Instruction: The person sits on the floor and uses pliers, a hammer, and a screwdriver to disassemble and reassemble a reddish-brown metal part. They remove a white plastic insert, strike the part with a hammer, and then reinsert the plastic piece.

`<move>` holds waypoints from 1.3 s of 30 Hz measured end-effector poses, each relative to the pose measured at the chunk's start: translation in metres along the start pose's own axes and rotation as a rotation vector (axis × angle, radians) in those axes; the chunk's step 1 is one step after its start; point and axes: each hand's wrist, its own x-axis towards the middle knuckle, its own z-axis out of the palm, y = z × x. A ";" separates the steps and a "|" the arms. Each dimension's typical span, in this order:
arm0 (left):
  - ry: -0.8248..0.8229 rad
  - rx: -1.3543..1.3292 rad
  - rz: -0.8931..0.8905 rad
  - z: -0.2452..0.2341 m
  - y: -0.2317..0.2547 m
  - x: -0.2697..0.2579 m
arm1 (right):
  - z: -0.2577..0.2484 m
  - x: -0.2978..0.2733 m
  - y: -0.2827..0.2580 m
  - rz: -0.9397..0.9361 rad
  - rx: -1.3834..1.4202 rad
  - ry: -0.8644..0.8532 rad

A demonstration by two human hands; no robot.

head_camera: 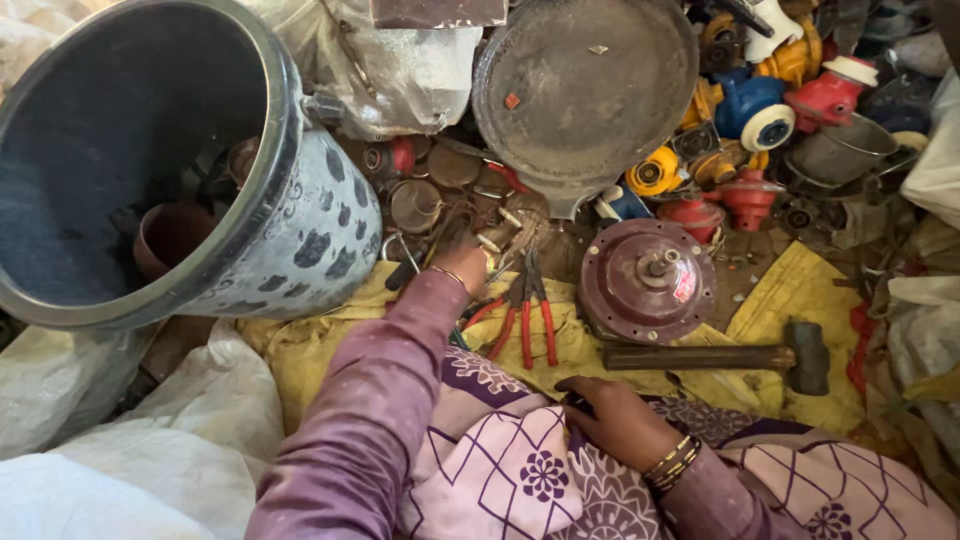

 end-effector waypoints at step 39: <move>0.212 0.286 0.850 0.016 0.081 -0.042 | 0.001 -0.002 -0.003 0.029 -0.034 0.015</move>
